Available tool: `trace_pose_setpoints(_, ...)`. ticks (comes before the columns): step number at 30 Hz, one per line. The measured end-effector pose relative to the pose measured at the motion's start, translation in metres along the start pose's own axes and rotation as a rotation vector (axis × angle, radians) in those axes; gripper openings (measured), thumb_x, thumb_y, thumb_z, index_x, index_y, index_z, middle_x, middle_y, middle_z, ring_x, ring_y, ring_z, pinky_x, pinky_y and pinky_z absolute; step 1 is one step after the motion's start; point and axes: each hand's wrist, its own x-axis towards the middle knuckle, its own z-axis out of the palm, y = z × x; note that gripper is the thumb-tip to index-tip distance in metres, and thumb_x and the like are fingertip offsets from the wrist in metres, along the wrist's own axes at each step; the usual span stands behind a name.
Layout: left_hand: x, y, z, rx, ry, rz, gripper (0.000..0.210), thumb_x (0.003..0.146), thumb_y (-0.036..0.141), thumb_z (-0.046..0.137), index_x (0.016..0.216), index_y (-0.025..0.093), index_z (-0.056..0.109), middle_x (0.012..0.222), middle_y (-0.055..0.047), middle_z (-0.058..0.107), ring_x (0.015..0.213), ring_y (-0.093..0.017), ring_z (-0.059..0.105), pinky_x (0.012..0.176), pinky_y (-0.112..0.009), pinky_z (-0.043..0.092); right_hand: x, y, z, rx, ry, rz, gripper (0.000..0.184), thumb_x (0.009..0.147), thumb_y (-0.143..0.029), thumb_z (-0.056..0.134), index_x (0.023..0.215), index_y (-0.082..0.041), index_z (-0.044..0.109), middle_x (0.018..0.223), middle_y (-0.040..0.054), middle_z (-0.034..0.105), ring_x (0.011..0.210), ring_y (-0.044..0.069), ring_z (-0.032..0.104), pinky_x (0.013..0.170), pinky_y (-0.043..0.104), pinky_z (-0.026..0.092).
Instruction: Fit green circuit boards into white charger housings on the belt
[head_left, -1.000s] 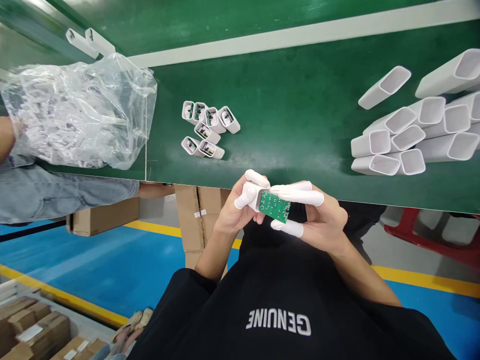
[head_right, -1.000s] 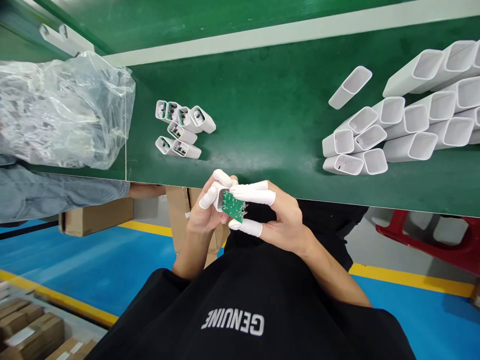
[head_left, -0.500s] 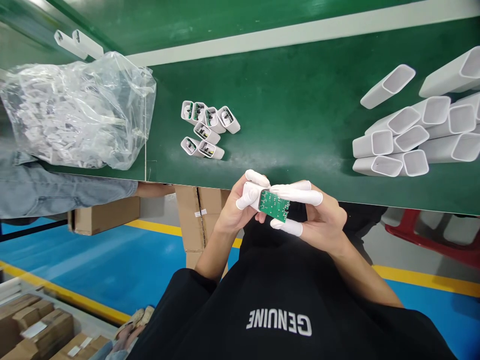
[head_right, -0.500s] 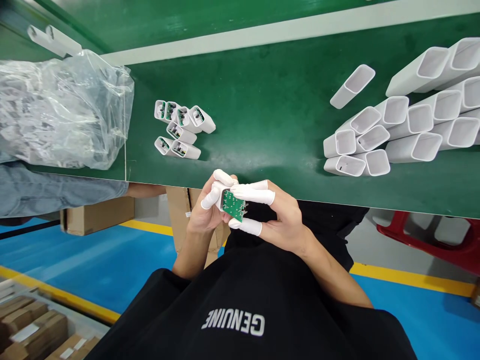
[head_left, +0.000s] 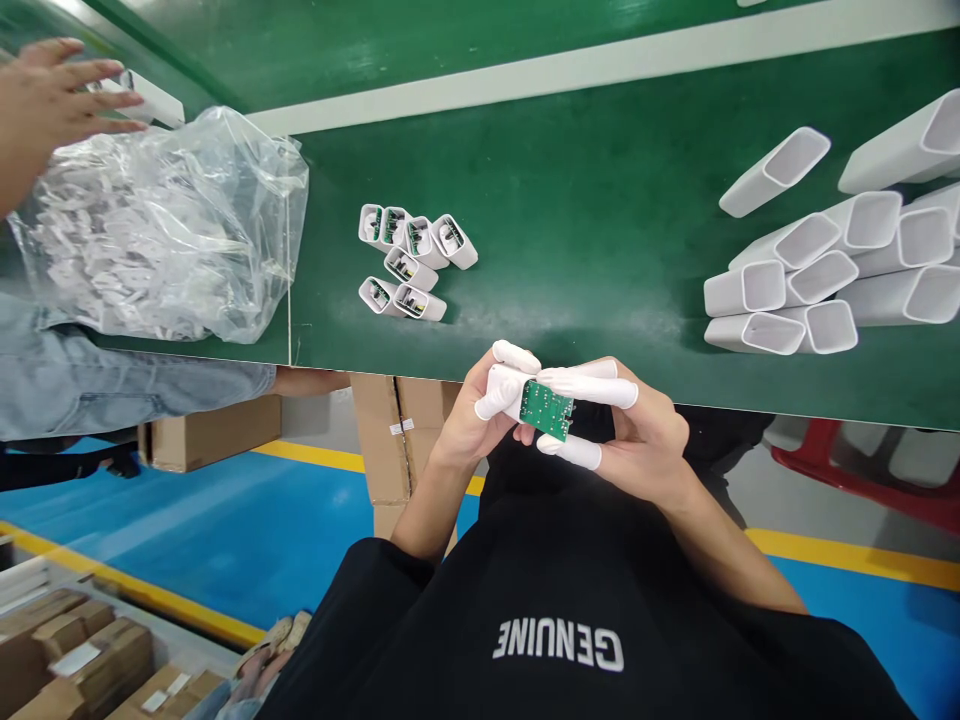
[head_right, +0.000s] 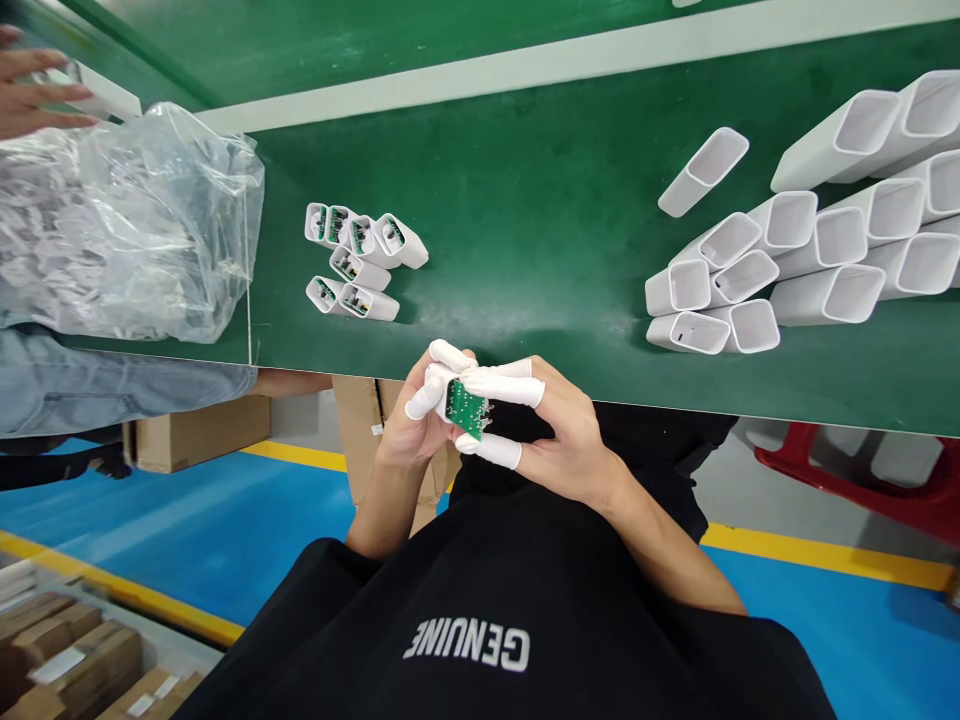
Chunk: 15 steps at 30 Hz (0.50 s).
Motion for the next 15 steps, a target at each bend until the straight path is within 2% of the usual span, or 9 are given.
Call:
trace_pose_setpoints(3, 0.001, 0.001, 0.002, 0.015, 0.022, -0.011, 0.04, 0.098, 0.062, 0.088, 0.113, 0.027, 0.076, 0.081, 0.001, 0.068, 0.048, -0.009, 0.059, 0.041, -0.022, 0.047, 0.0, 0.0, -0.002, -0.019, -0.015, 0.013, 0.071, 0.093, -0.02, 0.096, 0.157, -0.039, 0.071, 0.129, 0.0058, 0.086, 0.102, 0.028, 0.083, 0.083, 0.046, 0.073)
trace_pose_setpoints(6, 0.002, 0.001, 0.006, 0.021, 0.047, -0.018, 0.045, 0.093, 0.064, 0.091, 0.111, 0.026, 0.075, 0.084, 0.0, 0.069, 0.054, -0.011, 0.06, 0.045, -0.024, 0.049, 0.001, 0.001, -0.002, -0.123, -0.018, -0.015, 0.071, 0.093, -0.025, 0.098, 0.157, -0.038, 0.07, 0.124, 0.0056, 0.085, 0.104, 0.028, 0.081, 0.086, 0.048, 0.072)
trace_pose_setpoints(9, 0.005, -0.001, 0.01, 0.008, 0.054, -0.047, 0.05, 0.089, 0.066, 0.094, 0.108, 0.024, 0.074, 0.085, -0.001, 0.07, 0.058, -0.011, 0.059, 0.053, -0.026, 0.054, 0.002, 0.001, 0.0, -0.319, -0.016, -0.073, 0.072, 0.094, -0.032, 0.097, 0.16, -0.036, 0.067, 0.135, 0.0098, 0.082, 0.118, 0.033, 0.079, 0.096, 0.054, 0.071)
trace_pose_setpoints(11, 0.006, -0.004, 0.012, -0.027, 0.025, -0.069, 0.051, 0.092, 0.068, 0.091, 0.106, 0.022, 0.072, 0.086, -0.002, 0.072, 0.057, -0.01, 0.056, 0.053, -0.026, 0.052, 0.002, 0.002, 0.001, -0.396, 0.012, -0.1, 0.078, 0.095, -0.04, 0.096, 0.164, -0.034, 0.062, 0.144, 0.0133, 0.078, 0.124, 0.036, 0.077, 0.098, 0.057, 0.071)
trace_pose_setpoints(13, 0.008, -0.005, 0.015, -0.075, -0.01, -0.074, 0.049, 0.095, 0.068, 0.087, 0.105, 0.022, 0.072, 0.088, -0.003, 0.073, 0.054, -0.009, 0.052, 0.049, -0.026, 0.048, 0.001, 0.002, 0.001, -0.414, 0.053, -0.137, 0.082, 0.094, -0.048, 0.096, 0.166, -0.031, 0.06, 0.143, 0.0149, 0.077, 0.122, 0.037, 0.077, 0.095, 0.056, 0.071)
trace_pose_setpoints(15, 0.01, -0.005, 0.019, -0.115, -0.002, -0.061, 0.047, 0.096, 0.067, 0.087, 0.104, 0.023, 0.073, 0.087, -0.001, 0.071, 0.052, -0.008, 0.05, 0.048, -0.025, 0.046, 0.0, 0.003, 0.001, -0.437, 0.074, -0.179, 0.077, 0.094, -0.048, 0.096, 0.162, -0.031, 0.063, 0.136, 0.0125, 0.079, 0.114, 0.034, 0.079, 0.089, 0.052, 0.071)
